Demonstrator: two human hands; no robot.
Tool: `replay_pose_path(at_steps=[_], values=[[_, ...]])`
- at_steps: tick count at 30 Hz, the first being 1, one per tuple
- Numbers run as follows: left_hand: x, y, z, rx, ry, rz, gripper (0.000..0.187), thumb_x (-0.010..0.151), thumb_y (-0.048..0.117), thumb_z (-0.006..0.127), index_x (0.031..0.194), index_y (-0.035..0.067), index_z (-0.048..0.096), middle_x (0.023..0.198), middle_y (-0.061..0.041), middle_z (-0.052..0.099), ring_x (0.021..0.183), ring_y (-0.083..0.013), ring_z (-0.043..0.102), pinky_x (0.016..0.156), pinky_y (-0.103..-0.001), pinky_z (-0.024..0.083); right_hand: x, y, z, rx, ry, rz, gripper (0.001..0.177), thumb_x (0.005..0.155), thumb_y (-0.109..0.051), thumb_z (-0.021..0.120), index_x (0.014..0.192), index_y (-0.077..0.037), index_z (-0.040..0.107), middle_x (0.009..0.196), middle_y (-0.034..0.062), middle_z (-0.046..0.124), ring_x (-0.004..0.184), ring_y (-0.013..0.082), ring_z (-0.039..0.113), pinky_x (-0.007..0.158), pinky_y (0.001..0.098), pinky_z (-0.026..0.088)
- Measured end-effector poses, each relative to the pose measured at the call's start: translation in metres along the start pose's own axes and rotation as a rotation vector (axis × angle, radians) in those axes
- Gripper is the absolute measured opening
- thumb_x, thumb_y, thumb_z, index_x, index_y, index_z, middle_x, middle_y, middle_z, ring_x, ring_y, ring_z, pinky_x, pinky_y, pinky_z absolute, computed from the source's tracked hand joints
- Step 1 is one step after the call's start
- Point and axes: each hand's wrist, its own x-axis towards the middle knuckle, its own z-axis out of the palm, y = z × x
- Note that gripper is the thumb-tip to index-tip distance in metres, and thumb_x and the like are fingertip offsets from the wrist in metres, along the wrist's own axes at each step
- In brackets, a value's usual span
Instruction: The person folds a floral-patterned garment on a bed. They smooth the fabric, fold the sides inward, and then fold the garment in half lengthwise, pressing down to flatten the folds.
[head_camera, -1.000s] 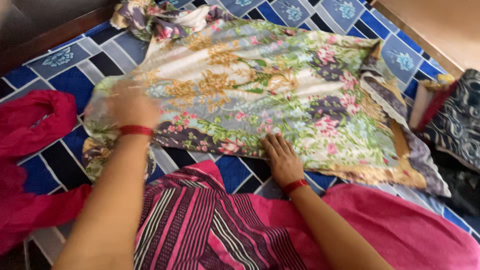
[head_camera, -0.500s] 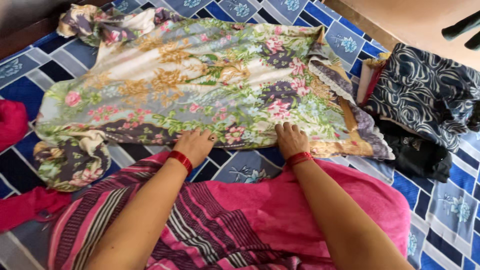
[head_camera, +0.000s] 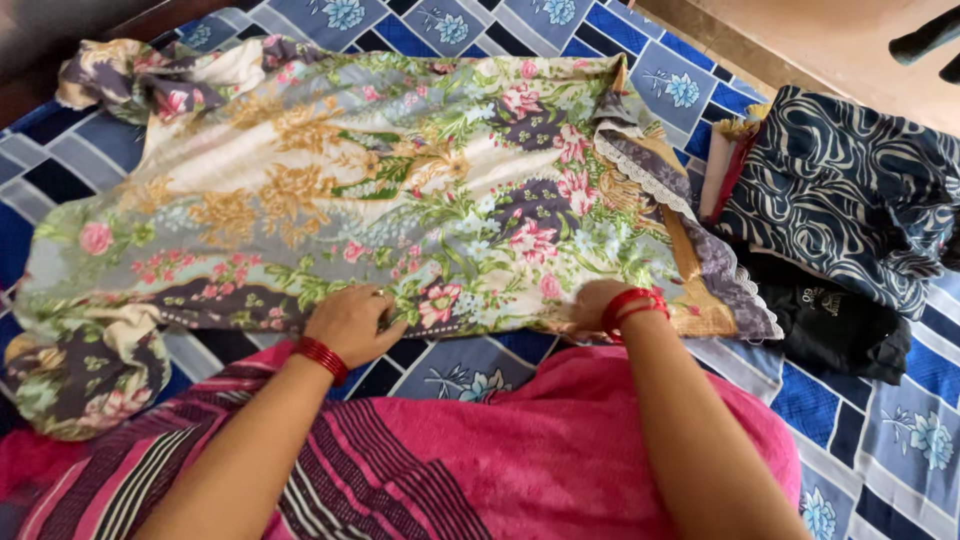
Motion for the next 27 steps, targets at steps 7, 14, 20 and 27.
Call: replay_pose_path(at_steps=[7,14,20,27], values=[[0.067,0.071,0.058,0.165,0.394,0.005,0.064,0.089,0.044,0.057,0.147,0.017,0.05,0.163,-0.009,0.033,0.149,-0.036,0.027,0.118,-0.06,0.019,0.015,-0.13,0.019,0.525,0.808,-0.454,0.072,0.096,-0.054,0.061,0.147,-0.006,0.048,0.15,0.0197,0.049,0.138,0.0369,0.048,0.112,0.0485,0.041],[0.075,0.081,0.029,0.118,0.118,-0.134,0.093,0.081,0.081,0.045,0.158,0.033,0.024,0.168,-0.004,0.011,0.154,-0.0341,0.006,0.118,-0.065,0.003,0.047,-0.002,-0.012,0.253,0.534,0.312,0.081,0.092,-0.069,0.045,0.158,-0.027,0.025,0.167,0.0079,0.019,0.153,0.0268,0.015,0.12,0.0602,0.01],[0.122,0.091,-0.002,0.204,0.051,-0.227,0.103,0.078,0.085,0.042,0.164,0.034,0.014,0.173,-0.003,0.008,0.153,-0.0338,0.003,0.116,-0.066,0.005,0.087,0.051,-0.029,0.148,0.973,-0.094,0.083,0.102,-0.058,0.052,0.163,-0.008,0.024,0.167,0.0215,0.028,0.155,0.0392,0.023,0.126,0.0504,0.021],[0.162,0.075,0.026,0.087,0.437,-0.043,0.098,0.076,0.078,0.042,0.159,0.03,0.023,0.166,-0.008,0.017,0.147,-0.0395,0.011,0.11,-0.07,0.011,0.163,0.074,-0.047,-0.126,0.808,-0.609,0.066,0.097,-0.054,0.055,0.153,-0.019,0.048,0.162,0.0165,0.037,0.149,0.0354,0.027,0.119,0.0505,0.021]])
